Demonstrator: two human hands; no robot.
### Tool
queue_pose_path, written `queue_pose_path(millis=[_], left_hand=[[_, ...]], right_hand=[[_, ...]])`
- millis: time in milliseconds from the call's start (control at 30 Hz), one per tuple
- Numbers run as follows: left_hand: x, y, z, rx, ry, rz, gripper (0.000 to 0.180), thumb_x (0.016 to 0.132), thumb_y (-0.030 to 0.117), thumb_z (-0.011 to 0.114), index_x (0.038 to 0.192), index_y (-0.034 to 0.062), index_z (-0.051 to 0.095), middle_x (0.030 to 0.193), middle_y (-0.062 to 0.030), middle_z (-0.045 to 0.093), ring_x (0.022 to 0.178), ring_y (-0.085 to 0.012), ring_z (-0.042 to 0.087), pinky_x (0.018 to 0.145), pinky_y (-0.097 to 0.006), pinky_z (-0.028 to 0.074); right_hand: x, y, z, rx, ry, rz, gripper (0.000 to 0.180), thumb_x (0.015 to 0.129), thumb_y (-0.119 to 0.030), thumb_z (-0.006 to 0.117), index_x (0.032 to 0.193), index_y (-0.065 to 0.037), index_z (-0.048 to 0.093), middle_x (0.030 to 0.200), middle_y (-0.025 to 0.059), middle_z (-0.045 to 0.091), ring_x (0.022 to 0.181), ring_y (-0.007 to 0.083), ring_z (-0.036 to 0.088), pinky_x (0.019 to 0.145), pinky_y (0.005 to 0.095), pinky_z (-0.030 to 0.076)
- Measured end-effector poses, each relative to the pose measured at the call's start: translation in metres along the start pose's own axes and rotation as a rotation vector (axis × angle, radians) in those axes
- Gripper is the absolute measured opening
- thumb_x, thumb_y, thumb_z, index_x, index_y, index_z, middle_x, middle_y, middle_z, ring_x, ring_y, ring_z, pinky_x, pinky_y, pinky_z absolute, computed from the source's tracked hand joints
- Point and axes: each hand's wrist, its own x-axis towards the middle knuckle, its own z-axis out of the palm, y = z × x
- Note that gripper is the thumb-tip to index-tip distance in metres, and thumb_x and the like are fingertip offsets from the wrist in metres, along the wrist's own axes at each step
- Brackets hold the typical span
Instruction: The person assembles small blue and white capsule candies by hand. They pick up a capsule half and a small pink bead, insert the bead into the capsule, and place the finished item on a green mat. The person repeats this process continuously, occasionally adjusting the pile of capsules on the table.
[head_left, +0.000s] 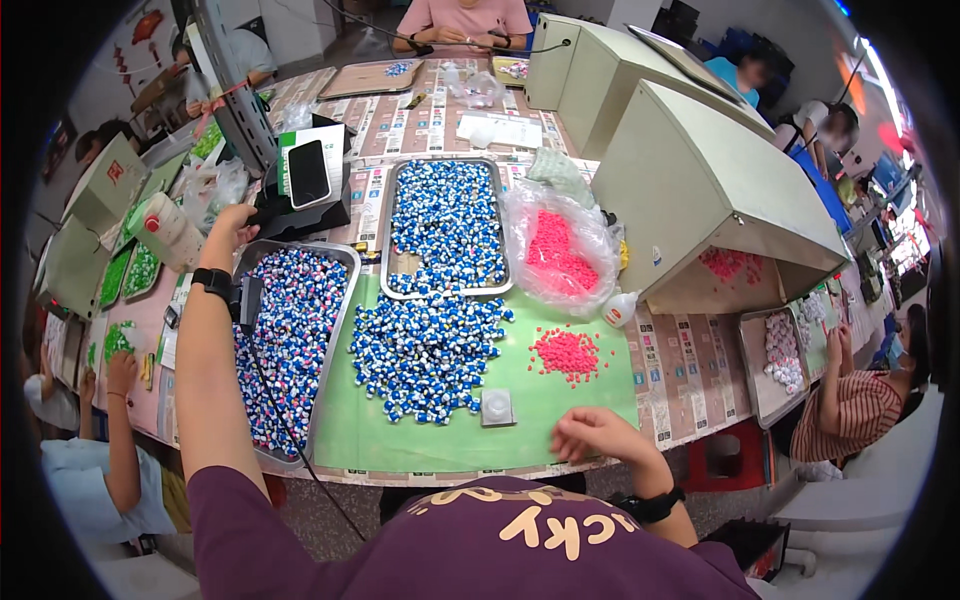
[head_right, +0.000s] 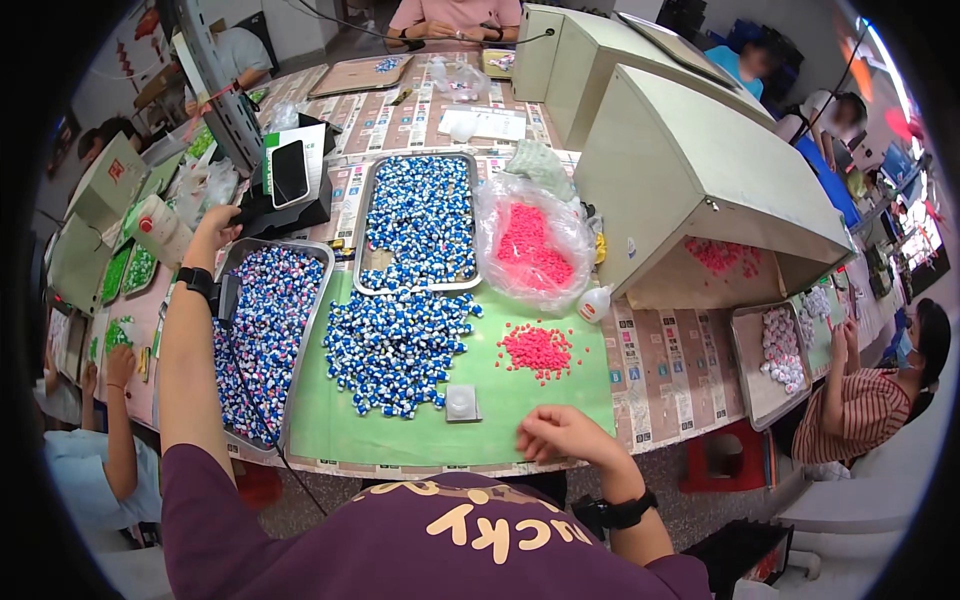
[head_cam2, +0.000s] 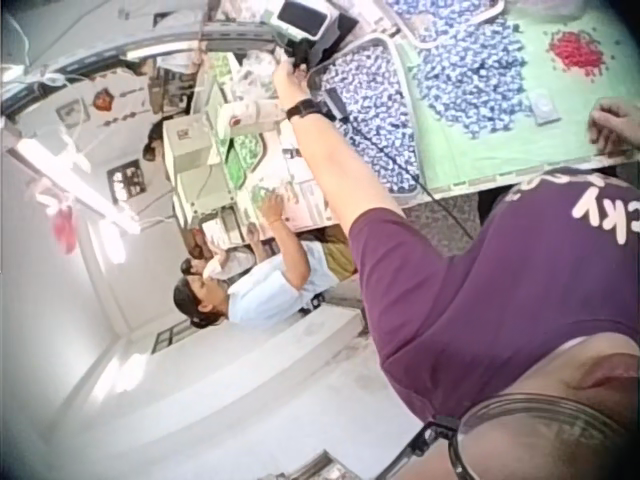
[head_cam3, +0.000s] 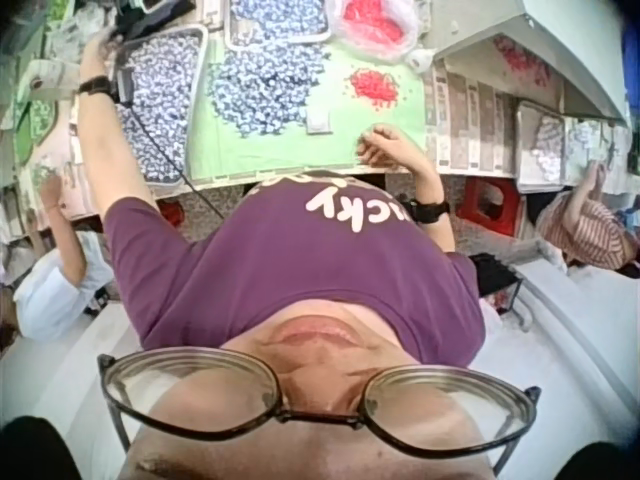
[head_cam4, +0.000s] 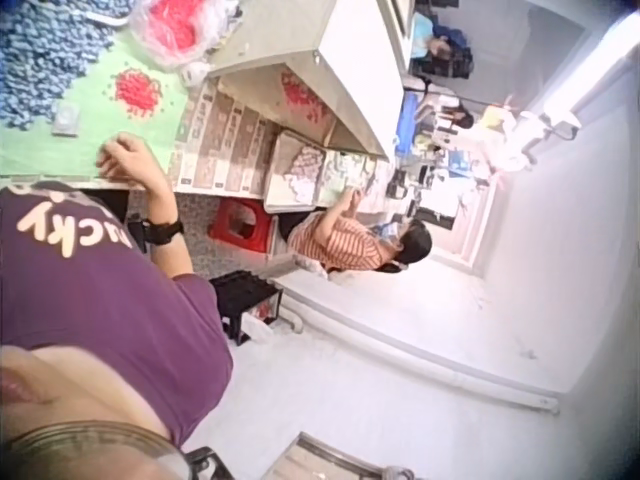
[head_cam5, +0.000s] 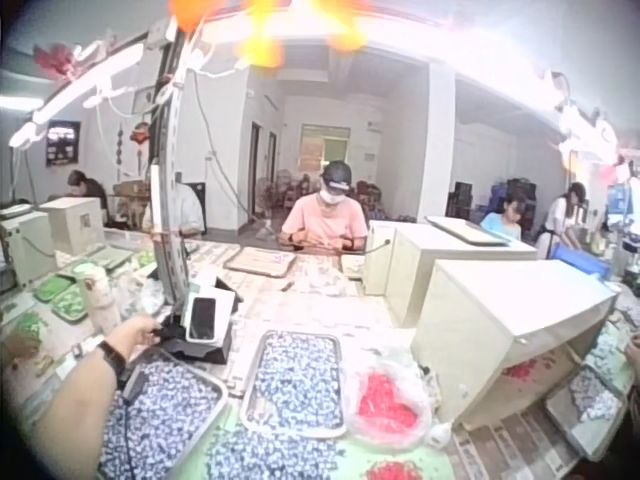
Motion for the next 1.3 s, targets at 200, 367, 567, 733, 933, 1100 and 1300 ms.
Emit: queue_pose_path(millis=[200, 367, 567, 733, 933, 1100, 1300], left_hand=[[-0.054, -0.001, -0.010, -0.145, 0.010, 0.112, 0.023, 0.088, 0.006, 0.059, 0.110, 0.0082, 0.052, 0.101, -0.0087, 0.054, 0.086, -0.0212, 0.055, 0.065, -0.033, 0.054], [-0.118, 0.000, -0.011, -0.171, 0.002, 0.177, 0.030, 0.090, 0.007, 0.059, 0.119, 0.0070, 0.053, 0.103, -0.0096, 0.055, 0.084, -0.0226, 0.057, 0.066, -0.033, 0.055], [-0.234, 0.003, 0.036, -0.141, -0.200, 0.371, 0.028, 0.090, 0.011, 0.063, 0.118, 0.0079, 0.059, 0.088, -0.0047, 0.062, 0.069, -0.0143, 0.061, 0.059, -0.027, 0.056], [-0.327, -0.021, 0.121, -0.063, -0.439, 0.405, 0.027, 0.090, 0.015, 0.064, 0.115, 0.0076, 0.061, 0.093, -0.0027, 0.065, 0.078, -0.0090, 0.062, 0.059, -0.024, 0.056], [-0.355, -0.062, 0.188, -0.204, -0.520, 0.345, 0.025, 0.088, 0.005, 0.061, 0.113, 0.0002, 0.062, 0.097, -0.0070, 0.064, 0.072, -0.0093, 0.064, 0.051, -0.023, 0.055], [-0.347, -0.089, 0.200, -0.119, -0.469, 0.403, 0.025, 0.088, 0.007, 0.061, 0.112, 0.0015, 0.062, 0.095, -0.0044, 0.063, 0.063, -0.0054, 0.061, 0.049, -0.022, 0.054], [-0.345, -0.090, 0.197, -0.082, -0.469, 0.370, 0.028, 0.090, 0.013, 0.064, 0.116, 0.0019, 0.060, 0.098, -0.0061, 0.063, 0.061, -0.0066, 0.061, 0.049, -0.023, 0.054]], right_hand=[[0.027, -0.010, -0.015, 0.035, 0.151, -0.302, 0.021, 0.099, -0.020, 0.053, 0.106, -0.001, 0.060, 0.106, 0.0088, 0.066, 0.096, 0.0162, 0.065, 0.082, 0.0292, 0.053], [0.040, -0.028, -0.028, 0.064, 0.248, -0.432, 0.018, 0.099, -0.019, 0.054, 0.102, -0.002, 0.061, 0.098, 0.0063, 0.067, 0.091, 0.0137, 0.065, 0.080, 0.0278, 0.053], [0.051, -0.057, -0.024, 0.018, 0.224, -0.524, 0.016, 0.098, -0.016, 0.057, 0.102, -0.001, 0.061, 0.095, 0.0053, 0.068, 0.086, 0.0123, 0.064, 0.077, 0.0261, 0.052], [0.069, -0.110, 0.006, -0.145, 0.201, -0.628, 0.012, 0.096, -0.010, 0.058, 0.101, 0.000, 0.061, 0.097, 0.0055, 0.066, 0.086, 0.0109, 0.062, 0.078, 0.0260, 0.051], [0.104, -0.136, 0.044, -0.762, 0.388, -1.069, 0.018, 0.082, -0.005, 0.067, 0.100, -0.005, 0.063, 0.093, 0.0087, 0.062, 0.087, 0.0236, 0.062, 0.074, 0.0355, 0.049], [0.116, -0.126, 0.047, -1.041, 0.441, -0.991, 0.013, 0.078, -0.011, 0.071, 0.090, -0.009, 0.067, 0.089, 0.0074, 0.058, 0.085, 0.0272, 0.059, 0.070, 0.0399, 0.047], [0.129, -0.121, 0.042, -1.030, 0.303, -0.894, 0.014, 0.079, -0.014, 0.072, 0.088, -0.005, 0.066, 0.095, 0.0095, 0.058, 0.089, 0.0293, 0.060, 0.078, 0.0401, 0.049]])
